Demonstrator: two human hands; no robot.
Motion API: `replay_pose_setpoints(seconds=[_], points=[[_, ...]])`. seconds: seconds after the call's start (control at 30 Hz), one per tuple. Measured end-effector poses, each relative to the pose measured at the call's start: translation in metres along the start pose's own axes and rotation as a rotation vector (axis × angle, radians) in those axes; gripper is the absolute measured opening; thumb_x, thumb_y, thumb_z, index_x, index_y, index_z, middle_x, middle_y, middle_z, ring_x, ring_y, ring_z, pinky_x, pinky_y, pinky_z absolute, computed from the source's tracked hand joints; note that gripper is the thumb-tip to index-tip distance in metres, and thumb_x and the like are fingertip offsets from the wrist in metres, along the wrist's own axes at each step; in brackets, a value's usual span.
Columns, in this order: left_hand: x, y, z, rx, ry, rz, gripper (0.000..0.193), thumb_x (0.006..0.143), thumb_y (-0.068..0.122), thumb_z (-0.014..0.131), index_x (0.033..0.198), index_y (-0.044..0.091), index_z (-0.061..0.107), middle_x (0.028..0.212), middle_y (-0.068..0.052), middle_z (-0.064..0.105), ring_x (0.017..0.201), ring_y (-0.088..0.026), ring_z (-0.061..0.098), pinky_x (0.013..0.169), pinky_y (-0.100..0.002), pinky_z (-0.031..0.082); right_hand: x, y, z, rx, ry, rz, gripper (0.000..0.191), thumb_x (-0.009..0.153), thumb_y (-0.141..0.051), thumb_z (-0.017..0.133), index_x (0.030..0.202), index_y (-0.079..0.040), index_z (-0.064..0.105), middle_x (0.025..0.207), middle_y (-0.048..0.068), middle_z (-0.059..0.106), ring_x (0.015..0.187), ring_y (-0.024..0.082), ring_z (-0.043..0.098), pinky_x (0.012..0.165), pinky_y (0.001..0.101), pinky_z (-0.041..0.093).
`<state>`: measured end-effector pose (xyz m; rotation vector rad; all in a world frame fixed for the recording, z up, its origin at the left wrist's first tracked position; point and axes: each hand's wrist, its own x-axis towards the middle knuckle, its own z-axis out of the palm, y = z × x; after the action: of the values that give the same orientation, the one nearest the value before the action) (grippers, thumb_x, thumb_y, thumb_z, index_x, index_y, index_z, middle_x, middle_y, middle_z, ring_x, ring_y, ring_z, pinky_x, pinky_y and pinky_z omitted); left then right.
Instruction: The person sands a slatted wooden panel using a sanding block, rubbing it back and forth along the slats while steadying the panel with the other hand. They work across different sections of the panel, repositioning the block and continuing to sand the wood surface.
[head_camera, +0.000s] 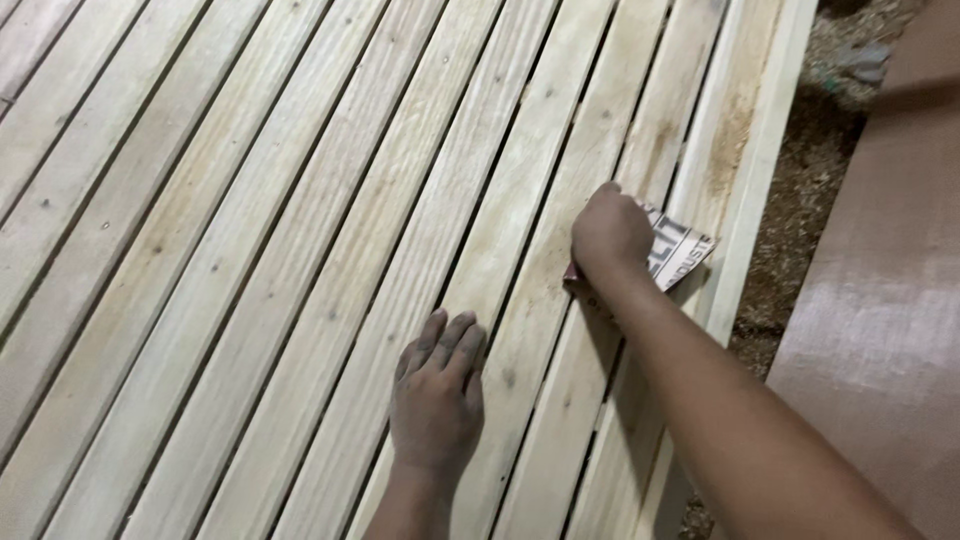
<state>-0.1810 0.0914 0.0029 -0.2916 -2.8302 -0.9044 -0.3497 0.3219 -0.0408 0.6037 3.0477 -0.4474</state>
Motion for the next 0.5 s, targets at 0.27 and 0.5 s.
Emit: replay_pose_setpoints(seconds=[0.27,0.5], points=[[0.0,0.001,0.0,0.013,-0.025,-0.017,0.031,0.093,0.015,0.061,0.122,0.012,0.071,0.136,-0.006,0.068,0.138,-0.031,0.052,0.111,-0.047,0.038,-0.007,-0.009,-0.013,0.024,-0.087,0.05,0.033,0.105,-0.013,0.037,0.114,0.01,0.058,0.083,0.025,0.071,0.077,0.04,0.073,0.07,0.0513,0.058],[-0.001,0.0,-0.001,-0.011,-0.016,-0.006,0.03,0.094,0.016,0.061,0.122,0.01,0.071,0.136,-0.006,0.068,0.138,-0.032,0.052,0.112,-0.046,0.038,-0.073,-0.035,-0.04,0.249,-0.239,0.224,0.063,0.115,-0.033,0.02,0.092,0.004,0.065,0.075,0.019,0.067,0.066,0.035,0.067,0.074,0.0518,0.054]])
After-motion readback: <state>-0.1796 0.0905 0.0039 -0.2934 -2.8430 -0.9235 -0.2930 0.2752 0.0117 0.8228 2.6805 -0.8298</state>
